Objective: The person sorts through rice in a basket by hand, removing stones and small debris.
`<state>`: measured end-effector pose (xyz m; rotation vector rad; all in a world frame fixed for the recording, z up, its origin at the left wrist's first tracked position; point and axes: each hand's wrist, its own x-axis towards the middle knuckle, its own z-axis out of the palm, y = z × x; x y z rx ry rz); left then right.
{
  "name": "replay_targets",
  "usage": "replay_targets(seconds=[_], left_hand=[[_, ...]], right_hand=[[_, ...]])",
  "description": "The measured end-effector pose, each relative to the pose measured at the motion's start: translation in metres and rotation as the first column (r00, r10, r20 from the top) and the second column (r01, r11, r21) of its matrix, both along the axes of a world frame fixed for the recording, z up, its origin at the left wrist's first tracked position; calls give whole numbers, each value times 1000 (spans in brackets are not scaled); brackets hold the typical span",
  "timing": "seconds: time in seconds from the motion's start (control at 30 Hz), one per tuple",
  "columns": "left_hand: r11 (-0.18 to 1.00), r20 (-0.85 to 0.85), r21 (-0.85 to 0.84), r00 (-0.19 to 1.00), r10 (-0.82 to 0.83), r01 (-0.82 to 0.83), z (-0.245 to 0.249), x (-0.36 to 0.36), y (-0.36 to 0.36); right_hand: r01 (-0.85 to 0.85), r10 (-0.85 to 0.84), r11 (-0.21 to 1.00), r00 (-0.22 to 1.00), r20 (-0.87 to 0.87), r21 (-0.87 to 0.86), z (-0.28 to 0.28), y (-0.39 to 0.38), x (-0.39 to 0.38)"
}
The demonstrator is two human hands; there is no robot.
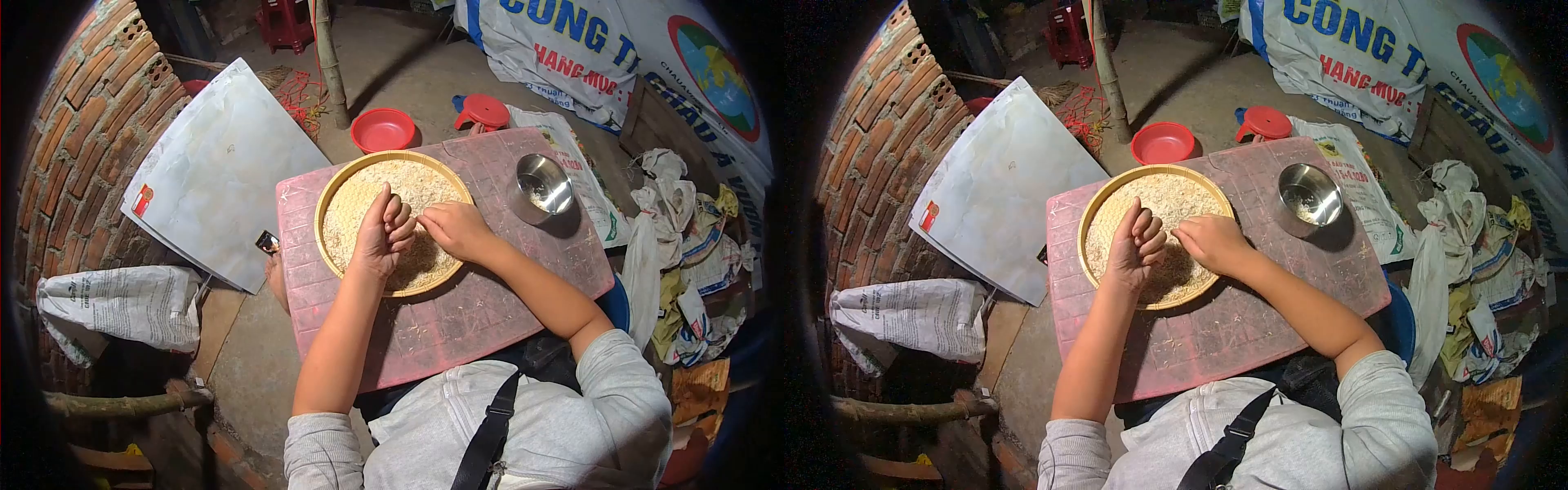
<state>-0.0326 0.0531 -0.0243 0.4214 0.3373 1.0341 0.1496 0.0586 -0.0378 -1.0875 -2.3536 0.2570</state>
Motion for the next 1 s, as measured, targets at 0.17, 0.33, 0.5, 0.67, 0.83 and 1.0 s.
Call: replay_targets(seconds=[0.17,0.33,0.5,0.67,0.83,1.0], left_hand=[[1000,0,0,1000,-1,1,-1,0,0],[999,-17,-34,1000,12,-12,1,1,-1],[1000,-19,-16,1000,5,-5,0,1,-1],[1000,-19,-30,1000,4,-5,-3,0,0],[999,5,-32,1000,17,-17,-4,-1,0],[1000,9,-15,1000,12,-11,-4,-1,1]], right_hand=[[3,-3,1000,1000,9,-12,1,0,0],[3,-4,1000,1000,-10,-16,3,-1,0],[-4,4,1000,1000,-6,-16,2,0,0],[-18,18,1000,1000,-13,-6,0,1,1],[-15,15,1000,1000,-8,-13,1,1,1],[-19,19,1000,999,-34,3,0,1,1]])
